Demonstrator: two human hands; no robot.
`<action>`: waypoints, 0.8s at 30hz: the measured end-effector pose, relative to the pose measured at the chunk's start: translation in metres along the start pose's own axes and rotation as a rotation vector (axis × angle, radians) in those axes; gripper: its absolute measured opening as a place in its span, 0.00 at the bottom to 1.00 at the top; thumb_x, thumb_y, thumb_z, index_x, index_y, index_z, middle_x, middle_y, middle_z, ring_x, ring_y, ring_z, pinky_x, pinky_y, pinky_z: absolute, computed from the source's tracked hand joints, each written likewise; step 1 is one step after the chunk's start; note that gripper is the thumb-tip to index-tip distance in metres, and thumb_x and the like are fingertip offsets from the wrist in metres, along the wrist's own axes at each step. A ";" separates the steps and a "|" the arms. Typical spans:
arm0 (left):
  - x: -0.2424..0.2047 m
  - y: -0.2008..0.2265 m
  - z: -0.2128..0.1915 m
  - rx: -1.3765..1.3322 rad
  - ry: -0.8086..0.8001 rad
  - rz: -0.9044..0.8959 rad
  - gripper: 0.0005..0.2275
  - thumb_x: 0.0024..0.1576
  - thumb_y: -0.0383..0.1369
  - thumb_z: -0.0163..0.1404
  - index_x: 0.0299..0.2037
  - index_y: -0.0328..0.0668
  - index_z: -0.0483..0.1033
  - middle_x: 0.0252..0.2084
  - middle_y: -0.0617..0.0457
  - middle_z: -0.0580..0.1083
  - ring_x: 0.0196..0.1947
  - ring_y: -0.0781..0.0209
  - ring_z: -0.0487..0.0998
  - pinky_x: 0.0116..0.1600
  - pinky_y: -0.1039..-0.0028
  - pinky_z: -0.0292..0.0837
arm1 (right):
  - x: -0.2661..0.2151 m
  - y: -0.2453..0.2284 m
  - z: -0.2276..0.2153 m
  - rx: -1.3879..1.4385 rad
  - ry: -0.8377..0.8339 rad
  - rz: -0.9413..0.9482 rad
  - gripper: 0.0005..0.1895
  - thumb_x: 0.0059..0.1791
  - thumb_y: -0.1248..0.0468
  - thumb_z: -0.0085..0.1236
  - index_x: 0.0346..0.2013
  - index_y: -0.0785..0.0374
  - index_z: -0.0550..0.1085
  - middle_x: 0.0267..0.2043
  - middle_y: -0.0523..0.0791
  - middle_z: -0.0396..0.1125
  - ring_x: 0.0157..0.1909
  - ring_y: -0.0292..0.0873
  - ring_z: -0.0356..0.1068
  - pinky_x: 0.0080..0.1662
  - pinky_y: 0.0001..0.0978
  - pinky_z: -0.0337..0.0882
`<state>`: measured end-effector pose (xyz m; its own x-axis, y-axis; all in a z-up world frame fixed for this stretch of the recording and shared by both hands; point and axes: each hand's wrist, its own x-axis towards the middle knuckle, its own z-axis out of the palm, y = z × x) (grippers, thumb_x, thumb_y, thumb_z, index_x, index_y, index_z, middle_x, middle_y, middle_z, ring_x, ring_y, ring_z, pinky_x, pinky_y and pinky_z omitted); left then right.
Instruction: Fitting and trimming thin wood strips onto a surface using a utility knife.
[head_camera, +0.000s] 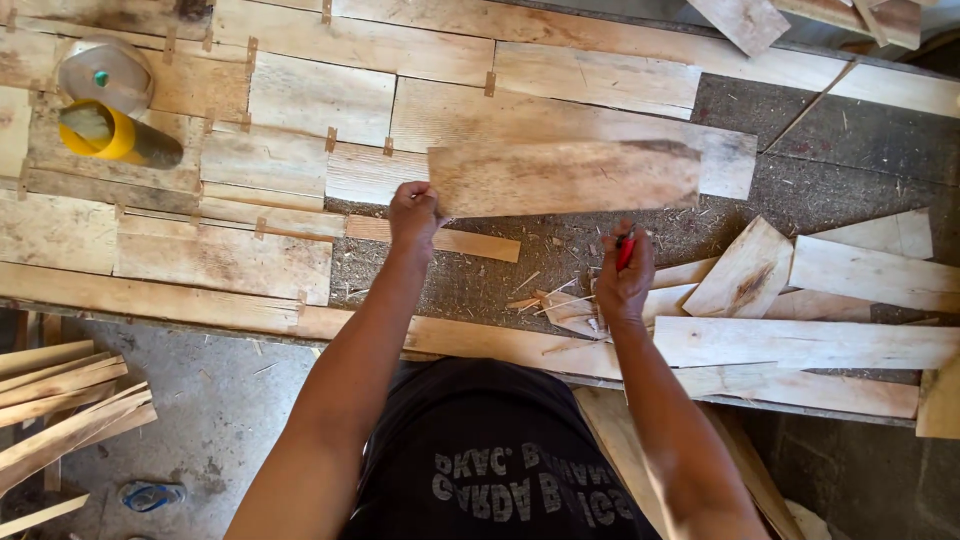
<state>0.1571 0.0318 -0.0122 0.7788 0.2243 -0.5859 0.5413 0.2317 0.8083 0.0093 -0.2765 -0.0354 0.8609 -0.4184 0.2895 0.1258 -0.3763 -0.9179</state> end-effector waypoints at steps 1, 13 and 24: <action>0.006 -0.008 0.002 0.000 0.001 -0.004 0.04 0.61 0.27 0.52 0.44 0.40 0.74 0.37 0.52 0.76 0.31 0.64 0.78 0.38 0.71 0.84 | -0.002 0.009 0.008 -0.002 -0.002 0.002 0.10 0.55 0.75 0.55 0.49 0.63 0.70 0.52 0.49 0.70 0.53 0.46 0.71 0.51 0.36 0.79; 0.033 -0.026 0.003 0.496 -0.119 0.340 0.05 0.57 0.28 0.59 0.41 0.39 0.82 0.33 0.51 0.81 0.30 0.65 0.80 0.36 0.73 0.76 | 0.005 0.079 0.049 0.382 0.584 0.736 0.15 0.50 0.77 0.57 0.44 0.59 0.64 0.38 0.44 0.66 0.33 0.41 0.69 0.36 0.35 0.77; 0.068 -0.020 -0.009 0.900 -0.084 0.328 0.02 0.56 0.31 0.60 0.35 0.46 0.83 0.38 0.55 0.82 0.36 0.63 0.83 0.45 0.68 0.77 | 0.011 0.084 0.058 0.349 0.558 0.714 0.15 0.50 0.79 0.57 0.43 0.61 0.65 0.38 0.44 0.64 0.36 0.40 0.70 0.40 0.37 0.83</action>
<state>0.1967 0.0513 -0.0685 0.9360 0.0721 -0.3444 0.3056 -0.6519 0.6940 0.0579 -0.2643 -0.1253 0.4452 -0.8188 -0.3624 -0.1190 0.3470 -0.9303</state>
